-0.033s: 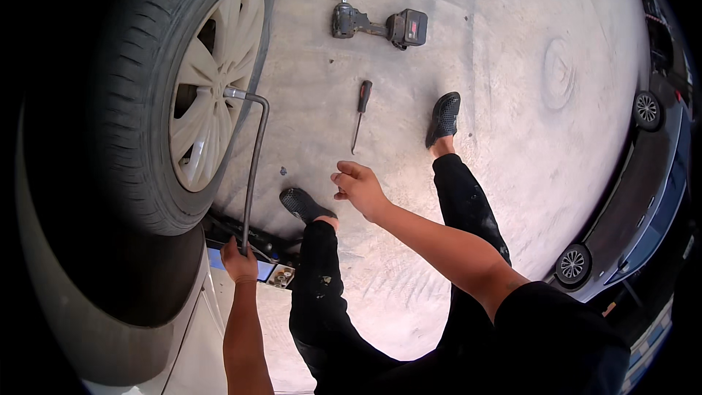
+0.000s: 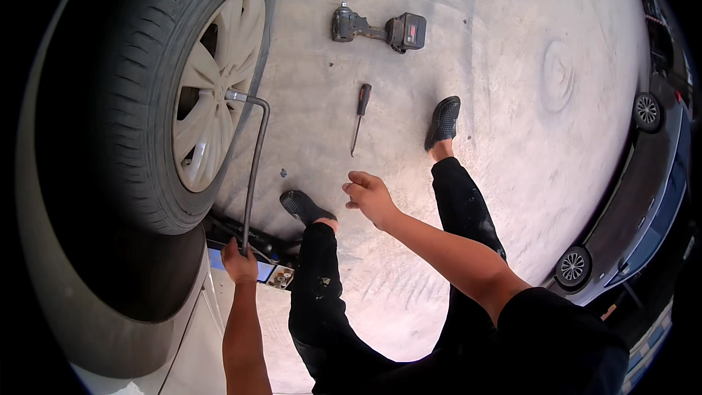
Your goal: The person selects a lug wrench and an impact driver from a tool rack, then walks to a silver sedan. They use the lug wrench to loosen the lug nuts on the front left wheel, then use the impact driver to remove them. Finally, they operate a hydraulic jack to lift the car.
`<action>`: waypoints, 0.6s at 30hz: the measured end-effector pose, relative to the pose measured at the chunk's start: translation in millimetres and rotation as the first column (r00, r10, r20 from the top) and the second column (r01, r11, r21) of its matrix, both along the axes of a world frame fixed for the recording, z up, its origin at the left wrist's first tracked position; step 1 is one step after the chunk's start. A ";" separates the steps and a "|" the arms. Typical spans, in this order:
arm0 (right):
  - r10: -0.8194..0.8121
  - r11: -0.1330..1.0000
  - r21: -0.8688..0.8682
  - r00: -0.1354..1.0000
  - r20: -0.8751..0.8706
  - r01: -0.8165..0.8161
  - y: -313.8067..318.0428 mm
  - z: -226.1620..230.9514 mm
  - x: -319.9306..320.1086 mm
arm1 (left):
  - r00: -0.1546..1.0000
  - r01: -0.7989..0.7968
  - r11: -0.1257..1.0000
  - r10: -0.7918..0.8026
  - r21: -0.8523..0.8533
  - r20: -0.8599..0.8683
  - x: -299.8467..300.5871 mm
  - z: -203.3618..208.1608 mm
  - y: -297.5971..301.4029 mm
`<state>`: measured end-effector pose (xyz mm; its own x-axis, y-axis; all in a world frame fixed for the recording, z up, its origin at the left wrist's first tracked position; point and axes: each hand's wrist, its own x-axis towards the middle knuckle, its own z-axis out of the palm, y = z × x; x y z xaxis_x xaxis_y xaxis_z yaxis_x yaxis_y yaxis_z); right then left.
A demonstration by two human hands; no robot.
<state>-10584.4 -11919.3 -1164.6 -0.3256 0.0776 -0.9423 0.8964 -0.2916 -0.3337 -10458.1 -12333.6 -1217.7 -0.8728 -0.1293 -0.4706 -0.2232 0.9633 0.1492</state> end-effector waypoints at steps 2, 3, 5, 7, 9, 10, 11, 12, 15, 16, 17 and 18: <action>0.043 0.998 0.048 0.992 0.115 -0.048 29.2 20.0 36.0 | 0.995 -0.051 0.999 0.052 -0.011 0.084 -1.7 -0.5 3.6; 0.045 0.997 0.050 0.988 0.148 -0.053 42.8 26.8 53.1 | 0.988 -0.074 0.997 0.076 -0.022 0.133 -2.8 -1.0 3.5; 0.044 0.996 0.072 0.976 0.214 -0.060 69.2 28.3 85.3 | 0.997 -0.007 1.000 0.007 -0.012 0.079 -20.4 -4.7 19.5; 0.112 0.992 0.038 0.967 0.228 -0.123 73.6 34.6 89.0 | 1.000 0.002 0.998 -0.004 0.064 0.028 -17.8 -20.5 3.8; 0.275 0.952 0.079 0.938 0.210 -0.296 58.2 34.1 80.9 | 0.990 0.076 0.991 -0.062 0.112 -0.124 -4.4 -58.7 -2.4; 0.508 0.861 -0.058 0.857 0.088 -0.505 58.8 29.7 67.6 | 0.998 0.033 0.991 -0.026 0.132 -0.051 1.1 -77.5 -8.0; 0.560 0.824 -0.066 0.827 -0.057 -0.562 54.6 34.8 58.7 | 0.997 0.046 0.995 -0.040 0.089 -0.072 9.0 -96.9 -8.0; 0.553 0.817 -0.119 0.825 -0.118 -0.564 55.7 37.0 46.7 | 0.994 0.053 0.998 -0.049 0.035 -0.100 13.7 -113.5 -7.3; 0.448 0.886 -0.149 0.893 0.026 -0.440 67.8 42.7 34.5 | 0.992 0.072 0.997 -0.073 -0.014 -0.105 17.3 -152.7 -9.1; 0.409 0.910 -0.092 0.912 0.028 -0.405 74.8 42.8 40.8 | 0.992 0.089 0.995 -0.092 -0.035 -0.089 11.7 -166.8 -4.2; 0.382 0.924 -0.039 0.924 0.010 -0.382 81.4 38.4 40.7 | 0.991 0.094 0.993 -0.099 -0.067 -0.086 3.7 -179.6 2.5; 0.409 0.913 -0.024 0.913 0.007 -0.408 84.0 38.8 38.4 | 0.994 0.095 0.983 -0.101 -0.159 -0.034 -0.2 -190.0 8.0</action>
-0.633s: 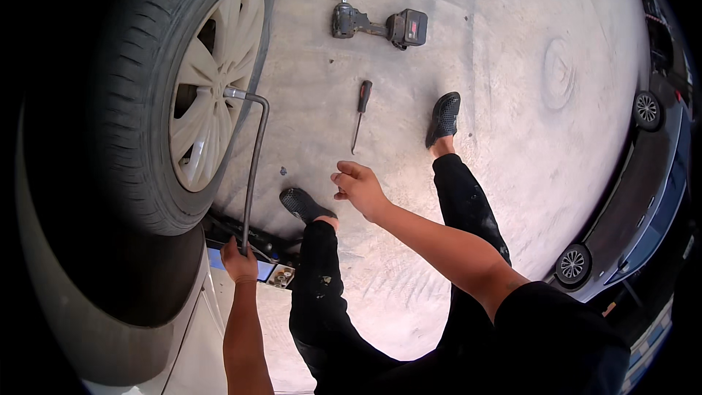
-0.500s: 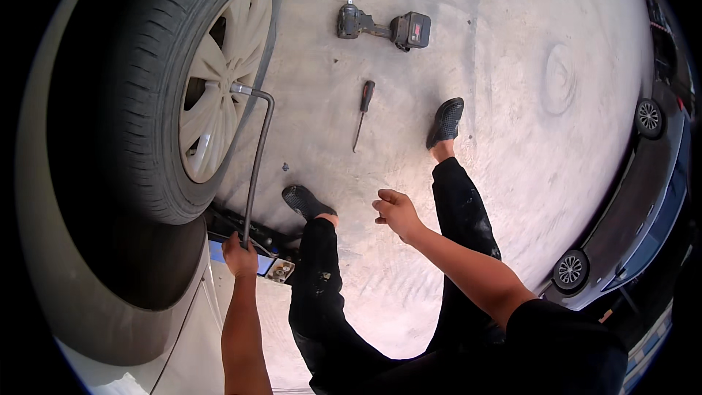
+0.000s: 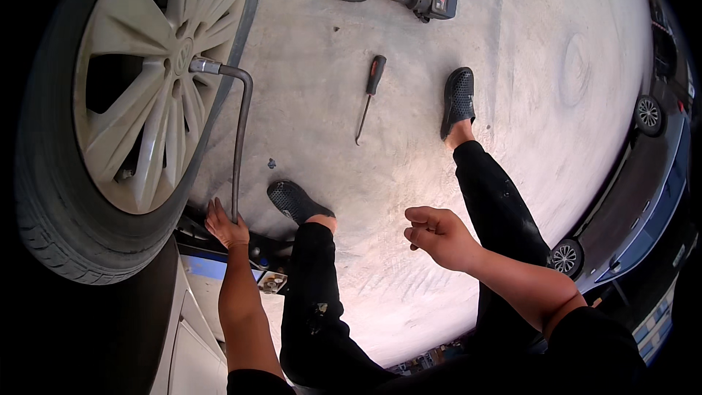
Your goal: The person selects a lug wrench and an impact driver from a tool rack, then walks to a silver sedan. They use the lug wrench to loosen the lug nuts on the front left wheel, then use the impact driver to remove them. Finally, they operate a hydraulic jack to lift the car.
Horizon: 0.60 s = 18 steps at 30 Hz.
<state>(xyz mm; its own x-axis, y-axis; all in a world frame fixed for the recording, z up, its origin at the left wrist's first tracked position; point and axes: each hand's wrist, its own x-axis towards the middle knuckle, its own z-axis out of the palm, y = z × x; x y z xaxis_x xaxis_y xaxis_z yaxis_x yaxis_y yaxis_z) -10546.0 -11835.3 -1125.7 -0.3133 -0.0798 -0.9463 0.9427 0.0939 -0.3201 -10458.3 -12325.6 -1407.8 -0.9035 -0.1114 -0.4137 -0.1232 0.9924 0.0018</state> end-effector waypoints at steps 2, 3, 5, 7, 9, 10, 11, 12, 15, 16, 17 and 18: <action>0.104 0.994 -0.043 0.993 0.061 -0.102 -0.1 -2.1 -0.3 | 0.996 -0.004 0.981 0.021 -0.192 0.084 -5.7 -16.2 10.8; 0.158 0.986 -0.061 0.983 0.094 -0.153 0.5 -2.3 -0.6 | 0.988 -0.102 0.960 0.129 -0.261 0.087 -17.5 -26.7 28.2; 0.208 0.976 -0.093 0.966 0.157 -0.195 1.2 3.7 -7.6 | 0.940 -0.279 0.878 0.333 -0.388 0.079 -49.4 -41.3 72.1; 0.249 0.962 -0.131 0.966 0.075 -0.238 4.2 4.6 -7.3 | 0.935 -0.317 0.872 0.353 -0.373 0.028 -41.7 -38.6 72.7; 0.211 0.974 -0.110 0.972 0.106 -0.200 4.7 4.3 -1.9 | 0.929 -0.371 0.898 0.362 -0.236 -0.082 -48.5 -37.4 75.3; 0.190 0.979 -0.102 0.974 0.120 -0.179 5.3 3.7 1.0 | 0.966 -0.221 0.972 0.207 -0.083 -0.154 -47.7 -32.4 79.9; 0.212 0.972 -0.123 0.971 0.112 -0.198 7.2 1.5 3.6 | 0.951 -0.222 0.949 0.261 0.223 -0.164 -60.1 -29.8 91.7; 0.234 0.965 -0.147 0.967 0.104 -0.218 10.2 -0.3 6.5 | 0.936 -0.198 0.840 0.315 0.506 -0.158 -77.2 -27.7 105.3; 0.260 0.957 -0.159 0.961 0.097 -0.243 16.8 -1.7 7.9 | 0.893 -0.429 0.729 0.431 0.533 0.129 -151.3 -7.4 148.3; 0.272 0.950 -0.182 0.958 0.089 -0.253 13.2 -0.5 6.1 | 0.892 -0.445 0.759 0.422 0.475 0.162 -162.9 -5.8 135.3; 0.241 0.956 -0.198 0.964 0.109 -0.217 11.9 -1.0 5.5 | 0.888 -0.460 0.782 0.413 0.421 0.204 -163.4 -8.0 127.1; 0.205 0.964 -0.197 0.970 0.134 -0.177 14.6 -2.4 3.2 | 0.896 -0.430 0.797 0.435 0.423 0.092 -159.4 -7.9 136.9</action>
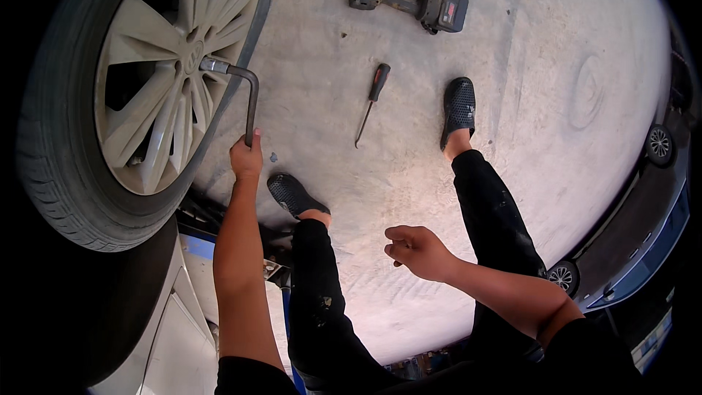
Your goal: The person selects a lug wrench and an impact driver from a tool rack, then walks to a silver sedan. They use the lug wrench to loosen the lug nuts on the front left wheel, then use the impact driver to remove them. Finally, they operate a hydraulic jack to lift the car.
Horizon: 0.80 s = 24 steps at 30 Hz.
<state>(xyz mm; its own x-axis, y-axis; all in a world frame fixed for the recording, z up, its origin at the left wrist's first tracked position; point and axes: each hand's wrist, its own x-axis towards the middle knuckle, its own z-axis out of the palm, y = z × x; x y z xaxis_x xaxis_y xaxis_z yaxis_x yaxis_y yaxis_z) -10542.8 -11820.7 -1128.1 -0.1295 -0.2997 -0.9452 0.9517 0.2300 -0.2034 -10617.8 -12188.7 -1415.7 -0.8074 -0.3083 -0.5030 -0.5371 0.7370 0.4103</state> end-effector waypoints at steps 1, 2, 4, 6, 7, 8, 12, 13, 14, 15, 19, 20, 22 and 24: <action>-0.036 0.999 0.004 0.999 0.025 0.036 3.1 -0.3 -2.8 | 1.000 -0.007 1.000 0.007 0.013 -0.001 7.6 3.2 8.2; -0.065 0.997 0.048 0.997 0.035 0.063 6.3 0.9 -5.3 | 1.000 -0.006 0.999 0.006 0.032 0.000 15.3 8.4 19.0; -0.119 0.987 0.111 0.991 0.056 0.112 5.7 3.6 -9.4 | 0.993 0.117 0.993 -0.117 -0.022 0.020 41.5 23.5 23.2; -0.103 0.994 0.048 0.992 0.075 0.099 10.8 -0.6 -7.3 | 0.962 0.269 0.956 -0.261 -0.114 0.073 57.2 44.5 35.6; -0.094 0.995 0.023 0.992 0.086 0.092 15.3 -2.9 -5.5 | 0.952 0.302 0.942 -0.290 -0.142 0.103 58.5 58.1 45.7; -0.103 0.995 0.000 0.992 0.074 0.103 16.3 -4.0 -5.8 | 0.940 0.335 0.925 -0.313 -0.179 0.138 55.0 78.7 50.9; -0.152 0.988 0.036 0.985 0.081 0.149 28.2 -2.4 -13.1 | 0.890 0.400 0.862 -0.284 -0.310 0.358 4.8 143.4 80.4; -0.155 0.987 0.058 0.984 0.090 0.150 30.4 0.2 -16.9 | 0.882 0.401 0.853 -0.263 -0.333 0.390 -13.0 160.4 84.8; -0.197 0.979 0.083 0.974 0.112 0.188 28.9 3.7 -18.9 | 0.876 0.399 0.843 -0.235 -0.360 0.420 -28.9 176.7 87.2; -0.204 0.979 0.052 0.972 0.115 0.199 29.2 5.2 -19.5 | 0.871 0.403 0.832 -0.222 -0.381 0.438 -41.8 190.2 88.7; -0.215 0.975 -0.027 0.969 0.120 0.219 33.9 3.6 -24.3 | 0.861 0.403 0.808 -0.176 -0.430 0.478 -80.5 229.4 78.6; -0.212 0.975 -0.043 0.970 0.123 0.218 34.8 3.3 -25.8 | 0.854 0.408 0.798 -0.162 -0.443 0.495 -87.6 238.6 77.3; -0.304 0.951 -0.014 0.944 0.124 0.308 38.7 1.8 -26.8 | 0.848 0.405 0.801 -0.149 -0.441 0.510 -97.6 250.3 75.5; -0.365 0.929 -0.017 0.920 0.140 0.371 43.3 3.2 -32.5 | 0.817 0.449 0.784 -0.166 -0.429 0.552 -107.0 259.2 75.7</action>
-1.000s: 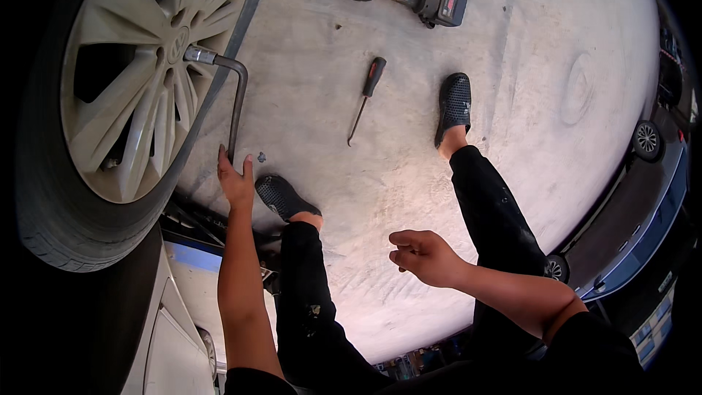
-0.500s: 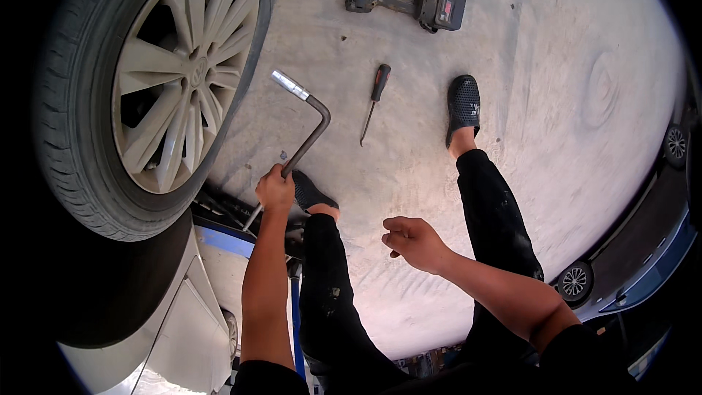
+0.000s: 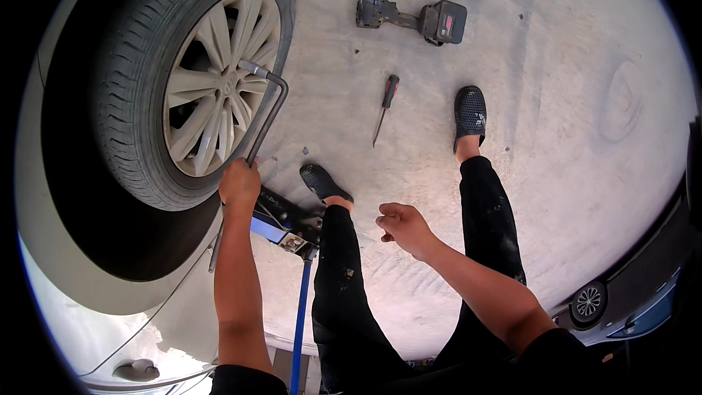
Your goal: The person selects a lug wrench and an impact driver from a tool rack, then walks to a silver sedan. They use the lug wrench to loosen the lug nuts on the front left wheel, then use the impact driver to remove them. Finally, they operate a hydraulic jack to lift the car.
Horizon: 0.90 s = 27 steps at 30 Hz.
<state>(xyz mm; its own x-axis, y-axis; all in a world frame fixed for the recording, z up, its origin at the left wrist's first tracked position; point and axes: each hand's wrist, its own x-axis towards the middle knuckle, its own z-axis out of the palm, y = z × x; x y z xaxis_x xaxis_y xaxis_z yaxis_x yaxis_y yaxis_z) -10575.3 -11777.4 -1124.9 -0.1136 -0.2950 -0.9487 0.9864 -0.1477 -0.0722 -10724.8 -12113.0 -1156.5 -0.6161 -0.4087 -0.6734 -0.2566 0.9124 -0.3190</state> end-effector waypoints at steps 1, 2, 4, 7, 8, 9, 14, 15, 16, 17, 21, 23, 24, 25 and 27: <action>-0.023 1.000 -0.018 1.000 0.009 0.024 2.7 -0.5 -3.4 | 1.000 0.014 1.000 -0.014 -0.004 0.025 -4.0 4.4 0.6; -0.046 0.998 -0.031 0.999 0.016 0.047 6.6 -0.4 -7.3 | 0.999 0.021 1.000 -0.020 -0.021 0.040 -7.0 8.1 3.1; -0.090 0.995 -0.035 0.996 0.017 0.091 11.5 0.6 -13.0 | 0.997 0.035 0.998 -0.032 -0.051 0.070 -13.2 14.8 8.2; -0.132 0.990 -0.039 0.991 0.013 0.133 19.4 3.5 -24.5 | 0.997 0.038 0.994 -0.030 -0.101 0.076 -23.5 24.2 11.1; -0.140 0.989 -0.040 0.990 0.010 0.141 23.4 4.0 -28.5 | 0.995 0.050 0.994 -0.042 -0.092 0.092 -29.3 28.4 14.0; -0.157 0.986 -0.057 0.987 0.025 0.159 26.8 3.2 -29.8 | 0.993 0.062 0.995 -0.053 -0.083 0.108 -36.5 31.8 16.2; -0.209 0.971 -0.103 0.975 0.070 0.215 36.3 2.1 -36.8 | 0.978 -0.001 0.993 0.026 -0.120 0.207 -75.5 45.6 43.3; -0.231 0.964 -0.116 0.970 0.076 0.239 37.5 3.6 -37.8 | 0.969 -0.025 0.992 0.055 -0.124 0.243 -82.7 47.6 43.1; -0.254 0.956 -0.128 0.964 0.083 0.263 38.7 5.0 -39.1 | 0.957 -0.050 0.990 0.084 -0.128 0.277 -87.8 50.2 43.7; -0.278 0.948 -0.136 0.957 0.087 0.288 41.2 3.9 -40.6 | 0.953 -0.047 0.990 0.085 -0.134 0.291 -91.2 49.2 48.1; -0.311 0.941 -0.108 0.945 0.103 0.322 48.2 5.0 -49.2 | 0.961 -0.115 0.984 0.144 -0.135 0.237 -83.7 43.7 49.1; -0.294 0.949 -0.096 0.952 0.083 0.302 48.6 11.1 -57.5 | 0.973 -0.179 0.979 0.191 -0.095 0.126 -66.6 47.1 34.2; -0.304 0.946 -0.090 0.949 0.084 0.311 51.3 9.2 -58.4 | 0.939 -0.315 0.946 0.323 -0.079 0.115 -63.2 48.9 42.2; -0.312 0.944 -0.084 0.946 0.085 0.319 54.0 7.6 -58.4 | 0.938 -0.326 0.944 0.329 -0.037 0.114 -61.2 46.7 44.9; -0.317 0.943 -0.068 0.943 0.100 0.324 49.1 11.9 -60.2 | 0.929 -0.361 0.932 0.356 0.026 0.103 -52.5 52.1 36.6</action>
